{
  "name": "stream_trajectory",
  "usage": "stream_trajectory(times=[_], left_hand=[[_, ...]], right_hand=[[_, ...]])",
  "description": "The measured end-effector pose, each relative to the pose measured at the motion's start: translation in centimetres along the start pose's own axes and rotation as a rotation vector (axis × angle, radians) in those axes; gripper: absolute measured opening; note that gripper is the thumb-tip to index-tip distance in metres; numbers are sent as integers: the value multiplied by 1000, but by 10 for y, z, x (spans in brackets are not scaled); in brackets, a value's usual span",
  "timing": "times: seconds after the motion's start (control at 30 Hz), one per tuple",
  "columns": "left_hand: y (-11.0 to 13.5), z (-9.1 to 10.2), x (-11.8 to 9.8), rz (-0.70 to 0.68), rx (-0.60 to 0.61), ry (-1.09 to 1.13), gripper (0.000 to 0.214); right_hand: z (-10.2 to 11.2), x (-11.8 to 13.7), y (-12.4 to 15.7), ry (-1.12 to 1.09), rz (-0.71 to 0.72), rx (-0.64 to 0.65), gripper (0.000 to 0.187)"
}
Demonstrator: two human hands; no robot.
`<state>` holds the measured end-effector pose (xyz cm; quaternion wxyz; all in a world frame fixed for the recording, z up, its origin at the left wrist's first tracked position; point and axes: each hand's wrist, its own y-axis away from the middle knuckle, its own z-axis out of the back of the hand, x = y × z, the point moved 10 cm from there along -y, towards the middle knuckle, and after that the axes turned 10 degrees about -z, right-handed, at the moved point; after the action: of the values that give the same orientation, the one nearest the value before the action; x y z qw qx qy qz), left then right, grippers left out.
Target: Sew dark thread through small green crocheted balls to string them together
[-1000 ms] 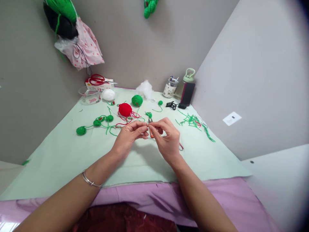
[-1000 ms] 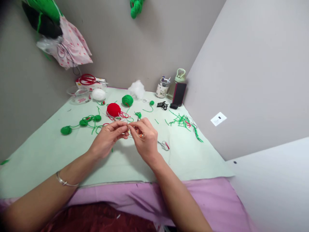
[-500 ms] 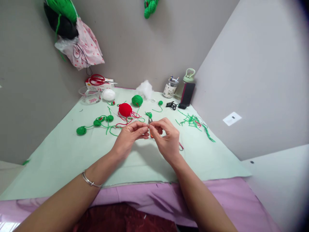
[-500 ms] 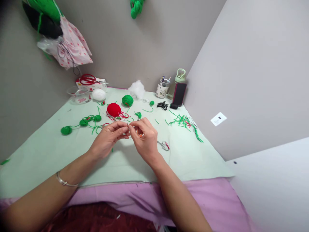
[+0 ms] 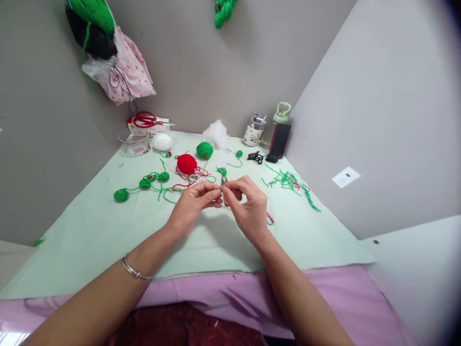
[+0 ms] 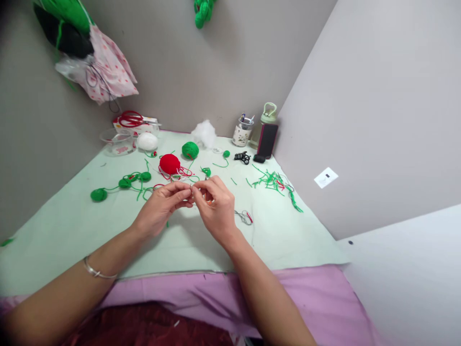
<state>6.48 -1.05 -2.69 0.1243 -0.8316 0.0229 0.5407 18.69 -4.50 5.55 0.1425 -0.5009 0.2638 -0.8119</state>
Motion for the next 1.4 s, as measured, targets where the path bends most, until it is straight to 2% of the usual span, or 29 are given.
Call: stream_trajectory(times=[0.7,1.4], left_hand=[[-1,3,3,-8,-15,2,21],[1,0,0,-5,8,-9,20]], right_hand=[[-1,-3,-1,-17,-71,28,14],[-1,0,0,-21,-25,25,13]])
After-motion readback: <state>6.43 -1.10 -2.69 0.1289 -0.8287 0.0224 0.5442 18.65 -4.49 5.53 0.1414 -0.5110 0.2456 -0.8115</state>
